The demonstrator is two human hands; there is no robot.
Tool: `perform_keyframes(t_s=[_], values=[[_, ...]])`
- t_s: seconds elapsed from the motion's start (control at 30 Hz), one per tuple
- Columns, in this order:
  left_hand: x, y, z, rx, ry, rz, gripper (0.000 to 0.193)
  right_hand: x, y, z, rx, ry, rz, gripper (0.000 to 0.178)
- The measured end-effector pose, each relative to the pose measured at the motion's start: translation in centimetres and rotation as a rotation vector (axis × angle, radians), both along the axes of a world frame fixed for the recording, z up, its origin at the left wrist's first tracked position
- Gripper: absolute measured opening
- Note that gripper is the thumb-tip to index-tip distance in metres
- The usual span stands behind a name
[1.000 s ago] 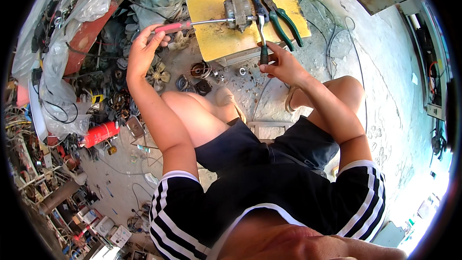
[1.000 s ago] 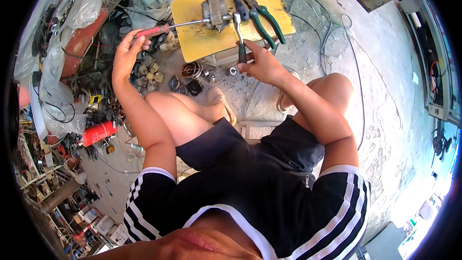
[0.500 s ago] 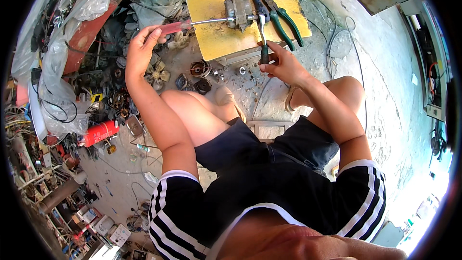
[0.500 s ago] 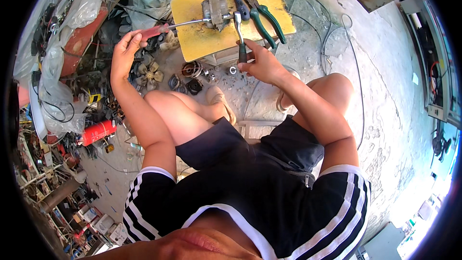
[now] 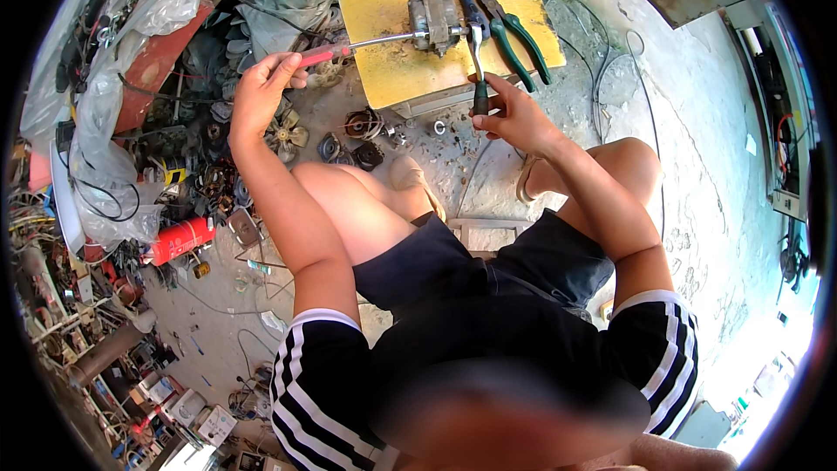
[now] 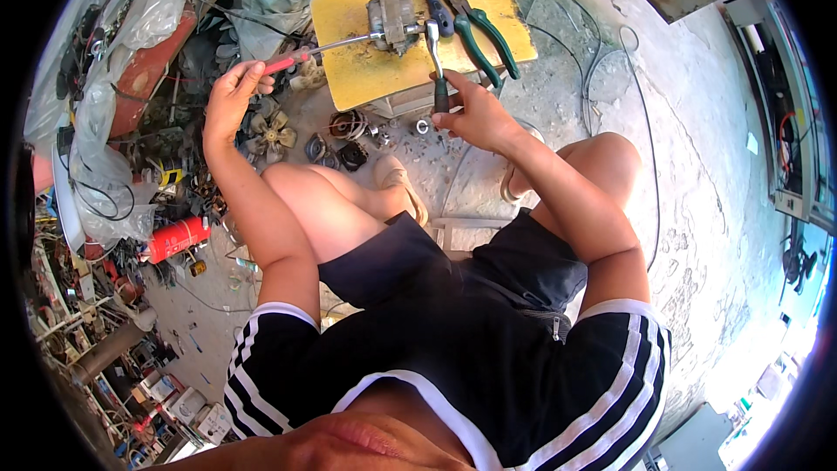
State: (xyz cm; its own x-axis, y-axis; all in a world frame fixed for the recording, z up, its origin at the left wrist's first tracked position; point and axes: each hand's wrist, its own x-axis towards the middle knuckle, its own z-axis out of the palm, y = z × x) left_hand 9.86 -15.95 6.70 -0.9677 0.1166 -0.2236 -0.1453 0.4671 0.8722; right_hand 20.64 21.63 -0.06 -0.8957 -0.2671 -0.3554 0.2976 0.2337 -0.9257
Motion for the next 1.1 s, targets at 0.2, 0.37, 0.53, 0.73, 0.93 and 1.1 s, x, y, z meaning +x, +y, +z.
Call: perform_keyframes(t_s=[0.2,0.37,0.53,0.73,0.93,1.1], values=[[0.9,1.8,0.6,-0.049,0.263,-0.019,0.034,0.0,0.0,0.1,0.008,0.007,-0.004,0.063],[0.3,0.4,-0.1,0.081,0.082,-0.007,0.038,0.0,0.0,0.0,0.001,0.004,0.001,0.063],[0.6,1.5,0.7,0.004,0.131,0.035,0.038,0.0,0.1,-0.1,0.009,-0.001,-0.006,0.063],[0.4,0.6,0.2,0.005,0.159,-0.025,0.038,-0.1,0.0,0.1,0.018,0.006,0.006,0.062],[0.7,1.3,0.6,-0.103,0.127,0.002,0.038,-0.1,0.0,0.2,0.02,-0.001,-0.003,0.063],[0.9,1.5,-0.4,0.045,0.108,0.004,0.04,-0.1,0.0,-0.1,0.016,-0.002,0.002,0.062]])
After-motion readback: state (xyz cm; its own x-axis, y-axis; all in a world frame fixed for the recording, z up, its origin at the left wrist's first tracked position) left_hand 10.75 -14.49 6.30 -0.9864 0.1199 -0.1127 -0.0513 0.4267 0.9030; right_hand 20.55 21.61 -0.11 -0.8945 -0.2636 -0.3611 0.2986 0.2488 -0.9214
